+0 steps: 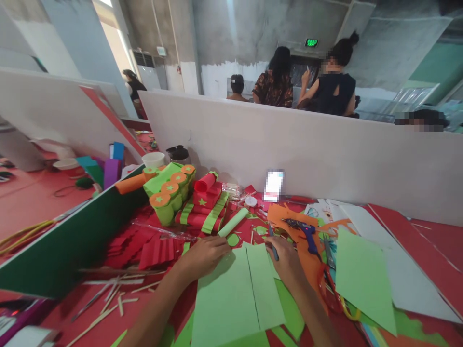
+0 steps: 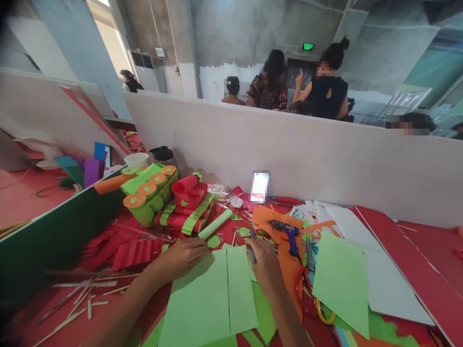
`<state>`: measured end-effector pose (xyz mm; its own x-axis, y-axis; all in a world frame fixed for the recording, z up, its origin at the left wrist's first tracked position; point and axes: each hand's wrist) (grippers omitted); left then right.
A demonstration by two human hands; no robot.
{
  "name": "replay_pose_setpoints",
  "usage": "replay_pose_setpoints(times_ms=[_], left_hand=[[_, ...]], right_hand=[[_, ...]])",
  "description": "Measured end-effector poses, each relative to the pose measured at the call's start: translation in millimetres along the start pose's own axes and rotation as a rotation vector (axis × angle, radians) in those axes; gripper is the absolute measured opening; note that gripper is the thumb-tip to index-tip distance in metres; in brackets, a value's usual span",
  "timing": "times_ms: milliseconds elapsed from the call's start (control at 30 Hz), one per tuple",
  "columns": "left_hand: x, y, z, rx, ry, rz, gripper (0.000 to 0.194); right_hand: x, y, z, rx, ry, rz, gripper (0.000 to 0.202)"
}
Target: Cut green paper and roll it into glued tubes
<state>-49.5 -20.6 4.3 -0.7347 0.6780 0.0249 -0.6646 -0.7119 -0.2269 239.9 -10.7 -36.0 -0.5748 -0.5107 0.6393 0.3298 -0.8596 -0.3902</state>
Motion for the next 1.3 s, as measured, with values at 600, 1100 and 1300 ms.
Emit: replay_pose_setpoints(times_ms=[600, 1100, 1300], left_hand=[[0, -2, -1.2, 0.062, -0.155, -0.004, 0.017], [-37, -9, 3.1, -0.260, 0.236, -0.011, 0.019], [-45, -12, 4.4, -0.264, 0.412, 0.149, 0.016]], right_hand=[[4, 2, 4, -0.051, -0.081, -0.007, 0.030], [71, 6, -21, -0.075, -0.814, -0.229, 0.021], [74, 2, -18, -0.122, -0.809, -0.261, 0.021]])
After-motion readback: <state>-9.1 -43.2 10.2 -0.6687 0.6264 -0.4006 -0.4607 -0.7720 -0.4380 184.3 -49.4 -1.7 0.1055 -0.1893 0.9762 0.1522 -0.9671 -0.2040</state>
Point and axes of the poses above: each hand's wrist, its own y-axis away from the middle knuckle, its own z-axis out of the back of the hand, x = y × z, and after that the axes turned 14 degrees about -y, right-handed
